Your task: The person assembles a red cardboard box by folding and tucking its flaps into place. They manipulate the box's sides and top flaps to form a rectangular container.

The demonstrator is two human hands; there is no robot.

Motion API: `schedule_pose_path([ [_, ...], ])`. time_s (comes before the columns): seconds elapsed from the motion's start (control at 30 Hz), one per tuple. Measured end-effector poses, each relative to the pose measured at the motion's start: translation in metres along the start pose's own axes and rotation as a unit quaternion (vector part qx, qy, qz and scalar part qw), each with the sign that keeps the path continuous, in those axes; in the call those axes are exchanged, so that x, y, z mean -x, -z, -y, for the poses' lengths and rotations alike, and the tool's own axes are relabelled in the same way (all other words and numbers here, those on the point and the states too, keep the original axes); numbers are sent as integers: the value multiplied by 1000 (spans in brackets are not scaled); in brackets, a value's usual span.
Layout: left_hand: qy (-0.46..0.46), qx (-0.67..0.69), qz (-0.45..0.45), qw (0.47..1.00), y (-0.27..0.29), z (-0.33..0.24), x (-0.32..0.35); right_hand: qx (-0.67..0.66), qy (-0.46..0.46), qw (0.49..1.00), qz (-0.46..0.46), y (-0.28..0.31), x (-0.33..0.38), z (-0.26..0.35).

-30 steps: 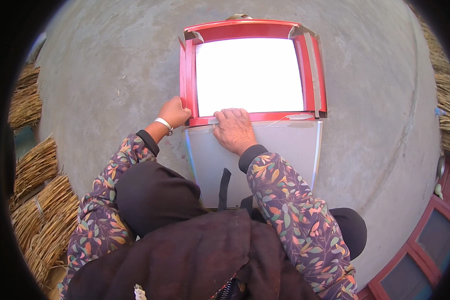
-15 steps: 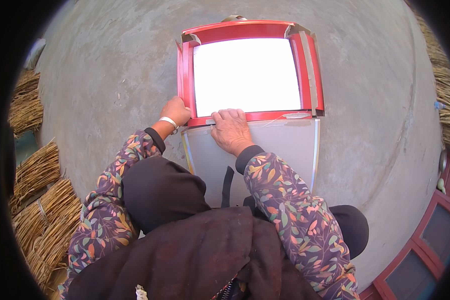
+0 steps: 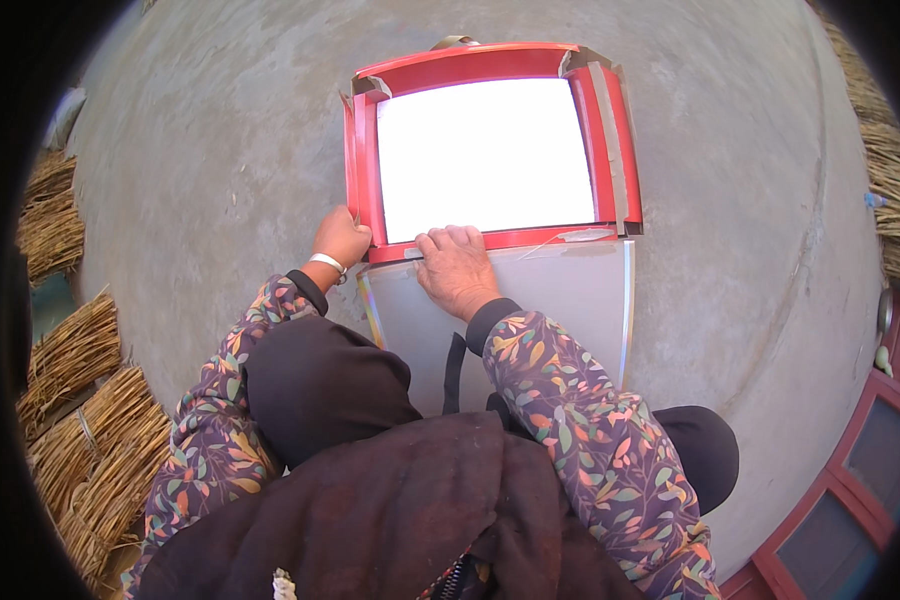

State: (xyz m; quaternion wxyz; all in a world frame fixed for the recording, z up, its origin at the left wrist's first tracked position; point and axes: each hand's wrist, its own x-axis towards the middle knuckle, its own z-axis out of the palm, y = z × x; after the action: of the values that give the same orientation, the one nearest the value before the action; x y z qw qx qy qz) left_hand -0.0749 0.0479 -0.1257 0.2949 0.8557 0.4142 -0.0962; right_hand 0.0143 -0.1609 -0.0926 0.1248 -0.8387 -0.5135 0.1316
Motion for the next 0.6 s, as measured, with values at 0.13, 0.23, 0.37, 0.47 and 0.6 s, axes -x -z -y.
schedule_pose_path([
  [0.13, 13, 47, -4, 999, -7, 14, 1, -14, -9, 999, 42, 6, 2, 4],
  [0.23, 16, 57, 0, 998, -9, 21, -4, -10, -4, 998, 62, 9, 2, 5],
  [0.37, 23, 67, 8, 997, -10, 25, -6, -18, -5, 998, 60, 5, 1, 2],
  [0.47, -12, 121, 11, 992, -6, 22, -7, -10, 1, 999, 33, 0, 1, -2],
  [0.6, -12, 219, -1, 976, 1, 6, -13, -5, 10, 1000, 17, -2, 2, -1],
])
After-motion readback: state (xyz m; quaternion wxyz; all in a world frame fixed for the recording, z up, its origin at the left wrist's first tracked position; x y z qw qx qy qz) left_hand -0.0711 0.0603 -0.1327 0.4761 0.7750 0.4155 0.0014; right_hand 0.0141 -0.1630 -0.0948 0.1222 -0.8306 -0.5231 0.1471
